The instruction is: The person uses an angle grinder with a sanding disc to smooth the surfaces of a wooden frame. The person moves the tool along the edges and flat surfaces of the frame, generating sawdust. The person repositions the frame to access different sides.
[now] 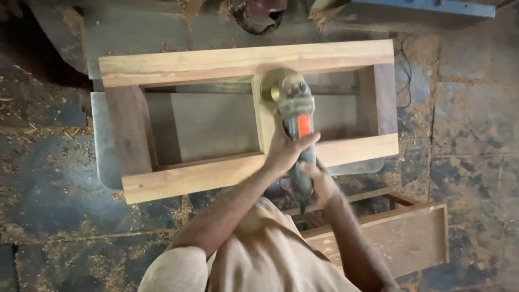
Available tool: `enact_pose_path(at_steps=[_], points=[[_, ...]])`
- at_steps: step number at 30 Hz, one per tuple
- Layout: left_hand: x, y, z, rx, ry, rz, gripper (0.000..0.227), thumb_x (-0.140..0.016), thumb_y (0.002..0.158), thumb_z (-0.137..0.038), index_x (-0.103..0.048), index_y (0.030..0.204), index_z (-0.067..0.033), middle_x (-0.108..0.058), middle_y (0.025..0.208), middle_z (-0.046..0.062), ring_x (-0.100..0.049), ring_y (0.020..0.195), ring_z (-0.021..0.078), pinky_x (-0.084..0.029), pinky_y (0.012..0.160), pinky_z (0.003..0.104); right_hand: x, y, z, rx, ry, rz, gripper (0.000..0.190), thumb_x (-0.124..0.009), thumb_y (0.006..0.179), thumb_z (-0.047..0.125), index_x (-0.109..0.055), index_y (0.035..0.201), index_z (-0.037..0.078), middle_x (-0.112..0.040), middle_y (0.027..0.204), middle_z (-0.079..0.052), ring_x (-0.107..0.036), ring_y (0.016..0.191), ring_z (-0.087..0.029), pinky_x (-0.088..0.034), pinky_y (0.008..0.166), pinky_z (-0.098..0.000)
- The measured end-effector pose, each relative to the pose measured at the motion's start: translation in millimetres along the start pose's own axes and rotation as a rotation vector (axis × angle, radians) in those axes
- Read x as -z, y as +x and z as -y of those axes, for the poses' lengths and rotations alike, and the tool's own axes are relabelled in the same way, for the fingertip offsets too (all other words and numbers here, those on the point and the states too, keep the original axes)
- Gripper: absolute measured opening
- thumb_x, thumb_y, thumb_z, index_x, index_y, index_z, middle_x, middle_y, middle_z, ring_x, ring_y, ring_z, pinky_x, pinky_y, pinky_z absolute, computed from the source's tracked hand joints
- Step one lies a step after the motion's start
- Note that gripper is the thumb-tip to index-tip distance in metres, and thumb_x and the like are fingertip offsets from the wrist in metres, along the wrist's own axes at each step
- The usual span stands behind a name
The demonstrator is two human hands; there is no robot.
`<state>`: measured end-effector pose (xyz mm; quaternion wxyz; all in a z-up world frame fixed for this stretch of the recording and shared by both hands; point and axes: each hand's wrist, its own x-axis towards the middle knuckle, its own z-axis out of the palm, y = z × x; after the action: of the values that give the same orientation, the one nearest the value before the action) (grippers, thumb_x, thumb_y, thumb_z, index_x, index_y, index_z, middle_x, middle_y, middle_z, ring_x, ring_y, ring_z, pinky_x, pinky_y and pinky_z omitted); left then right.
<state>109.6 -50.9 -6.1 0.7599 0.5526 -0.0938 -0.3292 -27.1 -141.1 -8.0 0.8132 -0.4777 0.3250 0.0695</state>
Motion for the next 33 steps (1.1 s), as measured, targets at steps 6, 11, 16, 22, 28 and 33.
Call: enact_pose_path(at_steps=[6,11,16,22,28,33], points=[[11,35,-16,-0.032,-0.033,-0.116,0.07,-0.084,0.08,-0.024,-0.041,0.132,-0.0025,-0.063,0.108,0.012,-0.067,0.09,0.0188,-0.06,0.075,0.033,-17,37,35,-0.05,-0.013,-0.067,0.065,-0.067,0.085,0.024,-0.045,0.144,0.008,-0.066,0.098,-0.015,-0.069,0.069,-0.025,-0.06,0.056,-0.038],[18,3,-7,-0.026,-0.06,-0.11,0.068,-0.084,0.083,-0.02,-0.04,0.132,-0.0011,-0.061,0.109,0.009,-0.065,0.094,0.0163,-0.06,0.08,0.032,-21,16,18,-0.09,-0.069,-0.028,0.064,-0.065,0.085,0.023,-0.046,0.142,0.005,-0.067,0.1,-0.013,-0.07,0.072,-0.024,-0.06,0.059,-0.0374],[12,-19,1,-0.047,-0.115,-0.064,0.069,-0.083,0.086,-0.018,-0.039,0.135,-0.0014,-0.06,0.112,0.008,-0.062,0.098,0.0148,-0.058,0.084,0.032,-17,-6,3,-0.093,-0.041,-0.012,0.062,-0.065,0.086,0.022,-0.047,0.142,0.001,-0.067,0.102,-0.016,-0.07,0.074,-0.024,-0.058,0.06,-0.0372],[3,-37,8,0.027,-0.179,-0.076,0.069,-0.081,0.085,-0.017,-0.038,0.136,-0.0022,-0.06,0.111,0.008,-0.062,0.097,0.0142,-0.058,0.083,0.031,-16,-26,-2,-0.077,0.035,-0.018,0.061,-0.064,0.087,0.016,-0.047,0.145,0.004,-0.066,0.113,-0.012,-0.07,0.089,-0.019,-0.059,0.068,-0.0341],[-1,-47,16,-0.008,-0.131,-0.082,0.068,-0.081,0.085,-0.015,-0.039,0.137,-0.0018,-0.06,0.111,0.008,-0.062,0.097,0.0143,-0.058,0.084,0.031,-18,-39,-6,-0.129,0.139,-0.039,0.062,-0.066,0.085,0.016,-0.045,0.144,0.009,-0.065,0.108,-0.011,-0.068,0.081,-0.021,-0.057,0.059,-0.0356],[-3,-58,22,0.018,-0.102,-0.086,0.069,-0.081,0.085,-0.016,-0.037,0.136,-0.0014,-0.061,0.111,0.008,-0.064,0.097,0.0149,-0.058,0.083,0.031,-12,-44,-12,-0.12,0.036,-0.032,0.064,-0.066,0.085,0.017,-0.046,0.144,0.008,-0.065,0.108,-0.012,-0.068,0.081,-0.021,-0.059,0.06,-0.0356]])
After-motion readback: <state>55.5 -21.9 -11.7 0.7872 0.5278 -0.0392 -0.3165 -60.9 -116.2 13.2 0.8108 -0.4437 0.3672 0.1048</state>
